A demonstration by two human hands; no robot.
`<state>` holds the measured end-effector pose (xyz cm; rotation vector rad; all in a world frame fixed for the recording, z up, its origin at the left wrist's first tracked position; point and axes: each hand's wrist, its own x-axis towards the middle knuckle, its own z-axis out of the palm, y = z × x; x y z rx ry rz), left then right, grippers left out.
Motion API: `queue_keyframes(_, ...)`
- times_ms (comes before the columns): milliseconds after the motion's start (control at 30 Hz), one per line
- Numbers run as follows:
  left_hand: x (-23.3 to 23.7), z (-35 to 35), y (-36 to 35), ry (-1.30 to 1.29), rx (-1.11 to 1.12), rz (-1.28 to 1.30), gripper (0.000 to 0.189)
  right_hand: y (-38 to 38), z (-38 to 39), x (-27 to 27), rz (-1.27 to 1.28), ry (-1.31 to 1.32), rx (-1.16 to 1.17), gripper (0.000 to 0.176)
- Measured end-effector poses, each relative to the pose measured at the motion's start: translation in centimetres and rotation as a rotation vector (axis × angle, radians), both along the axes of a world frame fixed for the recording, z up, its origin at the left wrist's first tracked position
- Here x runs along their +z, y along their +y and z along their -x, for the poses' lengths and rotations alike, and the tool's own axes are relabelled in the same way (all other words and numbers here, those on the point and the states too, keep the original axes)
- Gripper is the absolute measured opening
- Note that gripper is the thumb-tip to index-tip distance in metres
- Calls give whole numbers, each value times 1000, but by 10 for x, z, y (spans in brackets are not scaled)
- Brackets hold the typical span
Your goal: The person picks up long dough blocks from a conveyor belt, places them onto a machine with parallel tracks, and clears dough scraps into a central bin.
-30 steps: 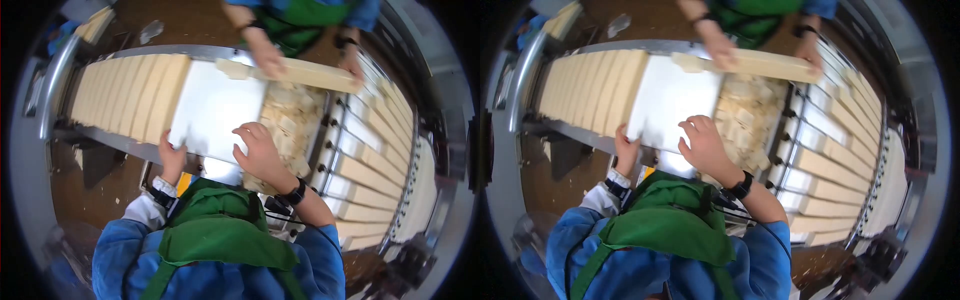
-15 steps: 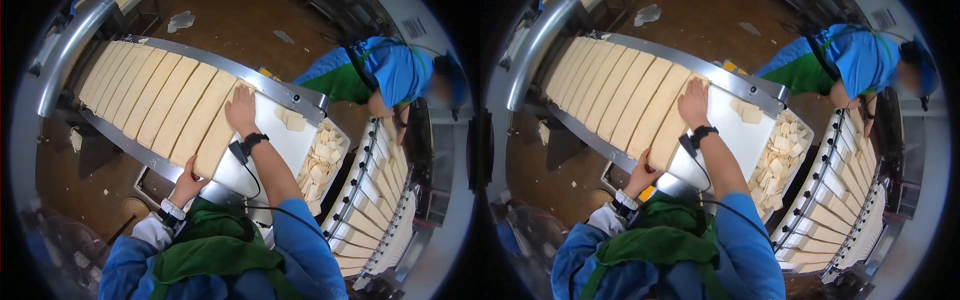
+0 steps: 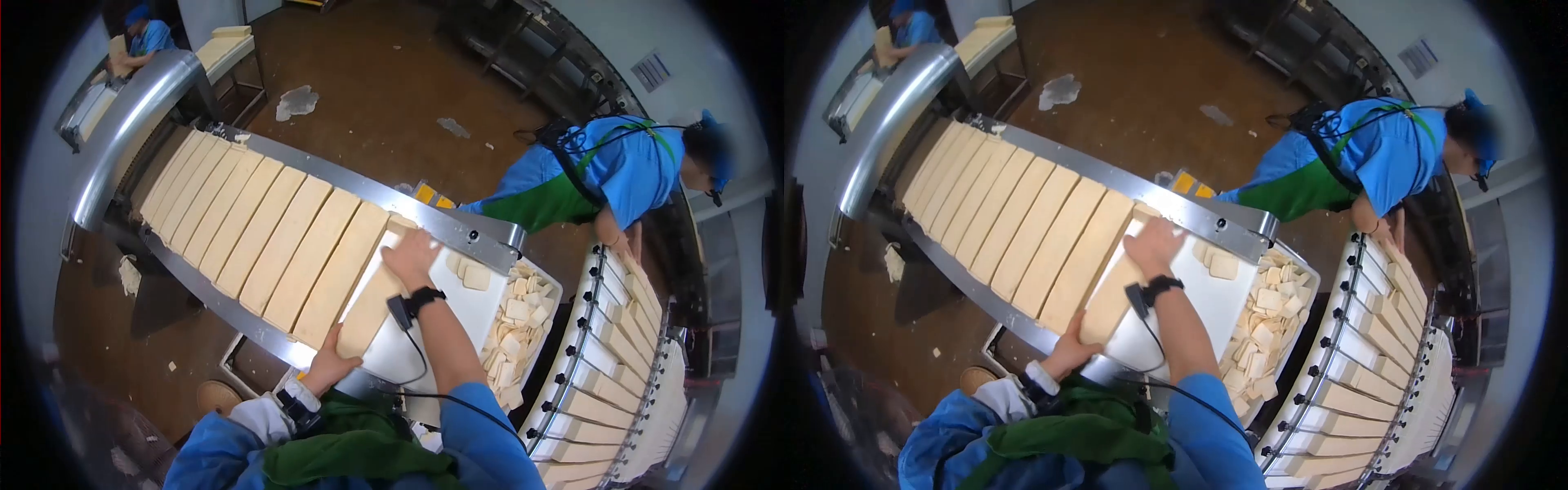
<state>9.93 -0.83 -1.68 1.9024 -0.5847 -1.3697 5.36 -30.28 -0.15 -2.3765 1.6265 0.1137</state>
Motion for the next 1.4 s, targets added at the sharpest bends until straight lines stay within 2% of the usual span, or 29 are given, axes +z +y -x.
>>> queue_keyframes(33, -11, 3, 1, -77, -56, 78, 99, 1, 24, 0, 26, 45, -15, 80)
queue_keyframes(67, -4, 3, -4, -77, -66, 82, 99, 4, 56, -18, 277, 48, -17, 82)
queue_keyframes(100, 11, 2, -13, -143, -220, 54, 97, 5, 84, -2, 111, 97, -76, 83)
queue_keyframes(133, 20, 3, -21, -207, -384, 28, 96, 8, 116, 1, 78, 85, -146, 84)
queue_keyframes(167, 12, 5, -27, -196, -419, 30, 96, 14, 146, 11, 48, 131, -203, 85)
queue_keyframes(233, -6, 21, -28, -552, -525, 272, 93, 44, 202, 25, -17, 214, -312, 86)
queue_keyframes(300, 0, 23, -37, -635, -649, 139, 88, 71, 247, 29, -236, -173, -526, 89)
queue_keyframes(367, -7, 24, -43, -647, -644, 202, 83, 107, 280, 11, -158, -427, -338, 99)
queue_keyframes(400, -17, 25, -44, -672, -648, 189, 84, 116, 284, 29, -266, -536, -158, 110)
queue_keyframes(433, -21, 27, -48, -696, -680, 115, 86, 136, 289, 16, -212, -449, -325, 110)
queue_keyframes(500, -28, 32, -53, -782, -676, 142, 82, 155, 286, 40, -228, -103, -229, 103)
queue_keyframes(533, -29, 34, -55, -769, -751, 169, 82, 167, 290, 27, -231, -102, -307, 103)
queue_keyframes(600, -19, 49, -71, -700, -780, 205, 77, 184, 315, 3, -49, -130, -360, 95)
queue_keyframes(633, -7, 70, -77, -691, -846, 224, 77, 197, 338, 12, -51, -129, -427, 95)
queue_keyframes(700, 28, 122, -83, -735, -853, 348, 74, 226, 384, 51, 35, -220, -565, 83)
queue_keyframes(733, 47, 153, -84, -724, -909, 360, 74, 248, 416, 63, 222, -228, -600, 78)
queue_keyframes(767, 66, 188, -85, -579, -987, 510, 74, 273, 452, 77, 413, -225, -621, 73)
queue_keyframes(800, 86, 225, -83, -426, -1048, 655, 74, 294, 489, 99, 352, -226, -702, 71)
queue_keyframes(867, 128, 296, -67, -239, -1270, 625, 77, 342, 572, 128, 248, -256, -816, 69)
queue_keyframes(900, 122, 327, -51, -23, -1309, 587, 81, 365, 611, 152, 219, -142, -799, 68)
queue_keyframes(933, 116, 356, -33, 190, -1336, 539, 84, 385, 645, 175, 116, -208, -861, 70)
queue_keyframes(1000, 148, 414, 3, 412, -1452, 274, 92, 427, 717, 173, 113, -248, -748, 66)
queue_keyframes(1033, 149, 437, 24, 408, -1462, 268, 92, 442, 744, 172, 59, -257, -723, 66)
queue_keyframes(1100, 137, 472, 66, 518, -1368, -84, 93, 459, 783, 156, 2, -276, -704, 65)
queue_keyframes(1167, 131, 495, 87, 519, -1340, -154, 92, 471, 813, 130, -143, -249, -659, 66)
queue_keyframes(1267, 124, 522, 100, 470, -1299, -232, 92, 467, 837, 97, -82, -423, -608, 71)
queue_keyframes(1300, 122, 531, 101, 428, -1298, -233, 91, 463, 842, 98, -253, -395, -724, 75)
queue_keyframes(1333, 120, 543, 102, 415, -1303, -233, 91, 467, 853, 90, -248, -407, -727, 75)
queue_keyframes(1400, 110, 566, 101, 301, -1429, -102, 90, 475, 869, 73, 30, -158, -787, 73)
